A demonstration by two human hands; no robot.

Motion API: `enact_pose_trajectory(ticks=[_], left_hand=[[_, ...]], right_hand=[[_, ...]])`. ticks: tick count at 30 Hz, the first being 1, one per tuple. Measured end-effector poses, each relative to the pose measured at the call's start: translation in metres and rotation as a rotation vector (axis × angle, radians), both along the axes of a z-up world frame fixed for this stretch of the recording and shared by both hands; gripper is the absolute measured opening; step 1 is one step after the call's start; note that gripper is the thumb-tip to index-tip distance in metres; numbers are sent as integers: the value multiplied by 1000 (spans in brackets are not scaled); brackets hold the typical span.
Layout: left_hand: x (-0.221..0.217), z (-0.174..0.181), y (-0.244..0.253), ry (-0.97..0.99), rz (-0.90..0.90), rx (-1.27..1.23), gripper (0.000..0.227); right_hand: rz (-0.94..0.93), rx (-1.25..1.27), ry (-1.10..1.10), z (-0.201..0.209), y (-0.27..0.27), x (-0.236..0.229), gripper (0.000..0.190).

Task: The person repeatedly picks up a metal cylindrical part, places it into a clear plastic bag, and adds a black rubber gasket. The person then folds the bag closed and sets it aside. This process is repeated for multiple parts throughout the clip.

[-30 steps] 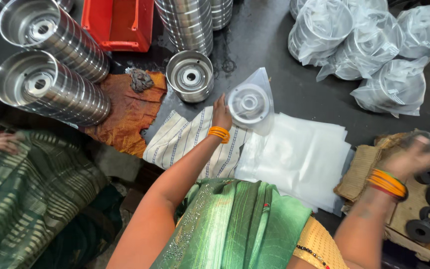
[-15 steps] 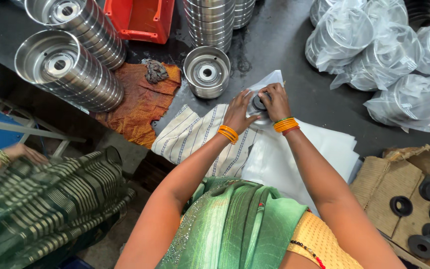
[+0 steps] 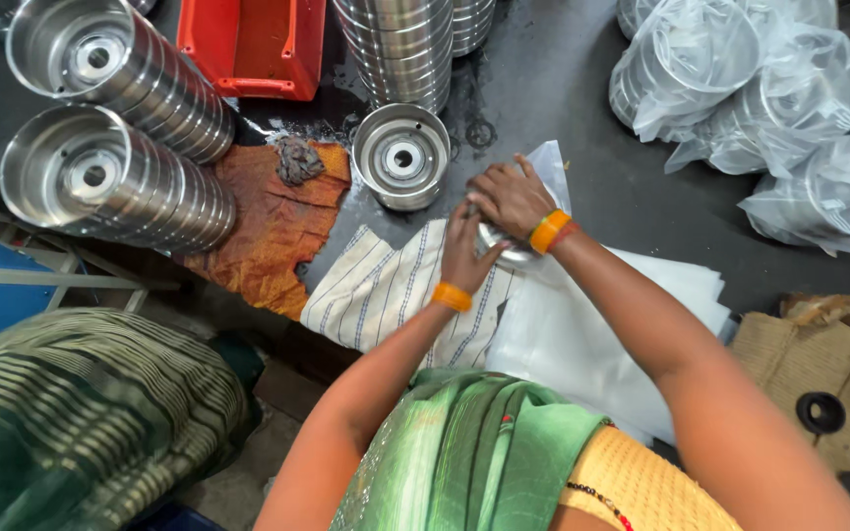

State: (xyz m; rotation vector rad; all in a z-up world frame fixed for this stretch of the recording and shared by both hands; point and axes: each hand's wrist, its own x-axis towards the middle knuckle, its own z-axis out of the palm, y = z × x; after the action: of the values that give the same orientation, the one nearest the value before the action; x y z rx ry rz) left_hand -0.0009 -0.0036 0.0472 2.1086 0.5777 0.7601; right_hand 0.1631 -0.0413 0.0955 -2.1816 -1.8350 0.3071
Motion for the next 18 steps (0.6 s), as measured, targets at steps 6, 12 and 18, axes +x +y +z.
enact_pose_trajectory(ticks=[6,12,18], left_hand=[[46,37,17,32,-344,62,46],[122,42,31,510,-766,210,66],[102,2,27,262,-766,341,82]], right_hand=[[387,120,-120,-61,-12,35,49],[237,78,654,-109,-27,37,52],[296,10,134,-144,-38,36,52]])
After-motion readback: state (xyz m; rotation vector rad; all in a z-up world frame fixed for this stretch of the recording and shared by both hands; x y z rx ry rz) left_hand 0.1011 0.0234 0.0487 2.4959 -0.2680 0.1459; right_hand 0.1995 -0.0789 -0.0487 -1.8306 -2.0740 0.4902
